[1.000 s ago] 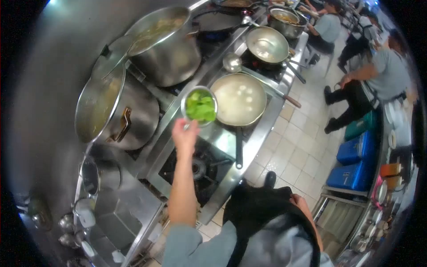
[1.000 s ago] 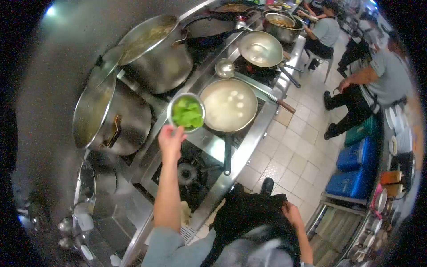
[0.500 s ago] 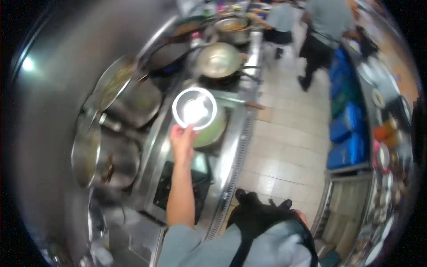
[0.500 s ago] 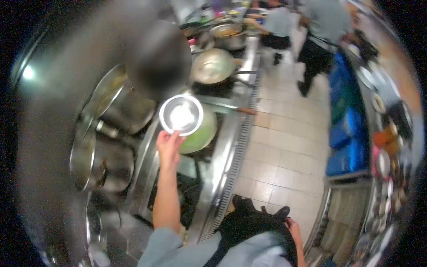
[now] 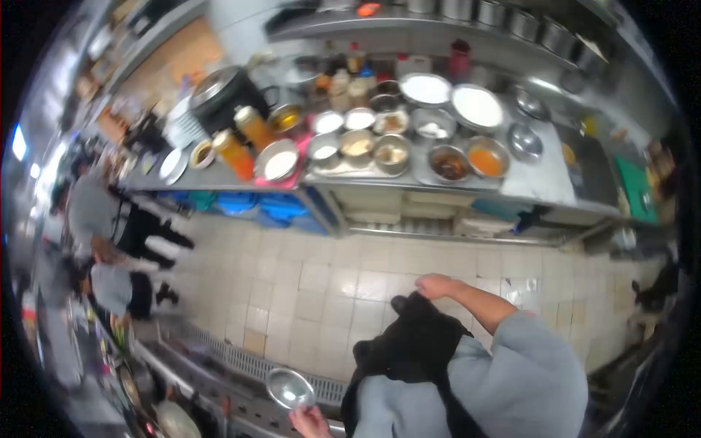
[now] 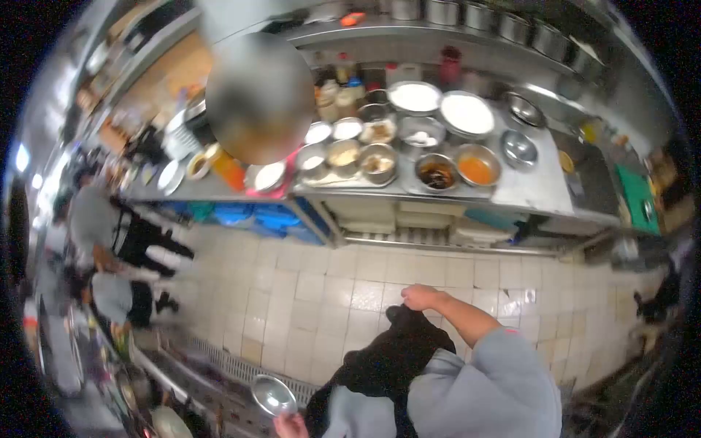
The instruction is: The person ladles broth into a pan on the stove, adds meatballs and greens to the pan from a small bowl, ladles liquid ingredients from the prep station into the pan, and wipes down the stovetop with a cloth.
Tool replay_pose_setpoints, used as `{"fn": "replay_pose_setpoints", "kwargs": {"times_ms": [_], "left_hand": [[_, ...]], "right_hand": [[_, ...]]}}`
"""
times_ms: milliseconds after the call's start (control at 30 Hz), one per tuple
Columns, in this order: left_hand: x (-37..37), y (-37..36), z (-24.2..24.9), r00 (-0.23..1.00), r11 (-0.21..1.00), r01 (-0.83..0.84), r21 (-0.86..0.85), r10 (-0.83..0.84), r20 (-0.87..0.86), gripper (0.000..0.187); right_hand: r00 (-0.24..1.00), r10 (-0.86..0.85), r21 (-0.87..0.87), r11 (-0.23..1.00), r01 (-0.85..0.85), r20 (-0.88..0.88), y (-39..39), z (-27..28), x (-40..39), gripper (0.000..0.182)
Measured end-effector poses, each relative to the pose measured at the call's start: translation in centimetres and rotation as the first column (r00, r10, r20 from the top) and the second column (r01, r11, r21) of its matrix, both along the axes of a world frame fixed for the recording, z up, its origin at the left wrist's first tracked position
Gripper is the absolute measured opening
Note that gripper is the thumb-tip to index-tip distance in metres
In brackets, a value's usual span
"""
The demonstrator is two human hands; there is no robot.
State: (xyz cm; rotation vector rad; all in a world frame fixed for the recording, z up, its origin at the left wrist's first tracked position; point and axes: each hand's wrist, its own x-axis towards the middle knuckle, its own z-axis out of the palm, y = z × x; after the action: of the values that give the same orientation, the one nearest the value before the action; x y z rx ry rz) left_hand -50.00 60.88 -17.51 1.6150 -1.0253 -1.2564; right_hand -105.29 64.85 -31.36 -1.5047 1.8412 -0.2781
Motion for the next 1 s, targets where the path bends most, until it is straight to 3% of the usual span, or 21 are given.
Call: {"fn": "replay_pose_setpoints", "kwargs": {"times_ms": [33,100,133,200,233,300,333,433,500,633,700,867,933,1000], "left_hand": [[-1.9,-0.5,1.4,0.986,0.988,-0.002,0.151,0.027,-0.162,0.025],[-5.2,-2.7,3.4,0.924,0.891,-0.181,0.416,0.299,-0.237,0.034],[-5.1,-3.5,2.8,0.935,0.894,-0.152,0.421,0.268,-0.233,0.034],[-4.4,-5.4,0.7,0.984,0.944,0.155,0.291,-0.119,-0.136,0.053],[-5.3,-7.1,0.5,0.978,0.936,0.188,0.297,-0.151,-0.142,0.053],[-8.5,-11.7,-0.3,0.867,0.929,0.105,0.356,0.090,-0.490,0.040],[-8.1,-13.8,-2.8,0.864,0.920,0.175,0.352,0.028,-0.502,0.043],[-13.2,-16.7,0.4,0.832,0.906,0.279,0.318,-0.063,-0.551,0.043],[-16.8,-17.8,1.5,0.807,0.890,0.344,0.300,-0.116,-0.578,0.044],[-24.1,-18.0,2.9,0.708,0.809,0.522,0.270,-0.234,-0.666,0.043],[-28.2,-17.4,3.7,0.665,0.771,0.589,0.243,-0.291,-0.688,0.042],[-39.7,-13.3,6.1,0.609,0.675,0.702,0.227,-0.404,-0.682,0.040],[-44.5,-10.7,7.9,0.538,0.591,0.788,0.171,-0.526,-0.659,0.040],[-49.1,-7.6,9.4,0.510,0.575,0.808,0.128,-0.573,-0.642,0.038]], "right_hand": [[0.996,-0.084,0.010,0.996,0.084,-0.015,1.3,-0.1,-1.1,0.025],[0.980,-0.198,0.027,0.980,0.199,-0.026,4.1,-0.5,-2.2,0.026],[0.955,-0.296,0.021,0.955,0.297,-0.027,5.8,-1.0,-2.6,0.025],[0.906,-0.422,0.020,0.906,0.422,-0.031,8.5,-0.9,-1.8,0.026],[0.888,-0.459,0.091,0.884,0.458,-0.019,9.9,1.2,-0.6,0.026],[0.867,-0.498,0.147,0.857,0.494,-0.015,12.5,3.9,0.8,0.027],[0.866,-0.500,0.142,0.857,0.496,-0.008,14.1,3.8,2.2,0.027],[0.849,-0.528,0.134,0.841,0.524,0.000,19.6,2.3,5.1,0.027],[0.764,-0.645,0.113,0.757,0.643,-0.024,22.5,2.0,6.1,0.027],[0.685,-0.724,0.121,0.675,0.728,-0.080,25.9,4.6,6.4,0.029],[0.543,-0.838,0.106,0.536,0.838,-0.059,27.0,5.4,6.3,0.026],[0.432,-0.902,0.117,0.427,0.897,-0.013,31.0,2.9,6.4,0.026],[0.411,-0.911,0.118,0.408,0.905,-0.002,33.0,1.7,5.9,0.028],[0.300,-0.951,0.106,0.307,0.946,0.078,35.3,0.6,4.8,0.033]]}}
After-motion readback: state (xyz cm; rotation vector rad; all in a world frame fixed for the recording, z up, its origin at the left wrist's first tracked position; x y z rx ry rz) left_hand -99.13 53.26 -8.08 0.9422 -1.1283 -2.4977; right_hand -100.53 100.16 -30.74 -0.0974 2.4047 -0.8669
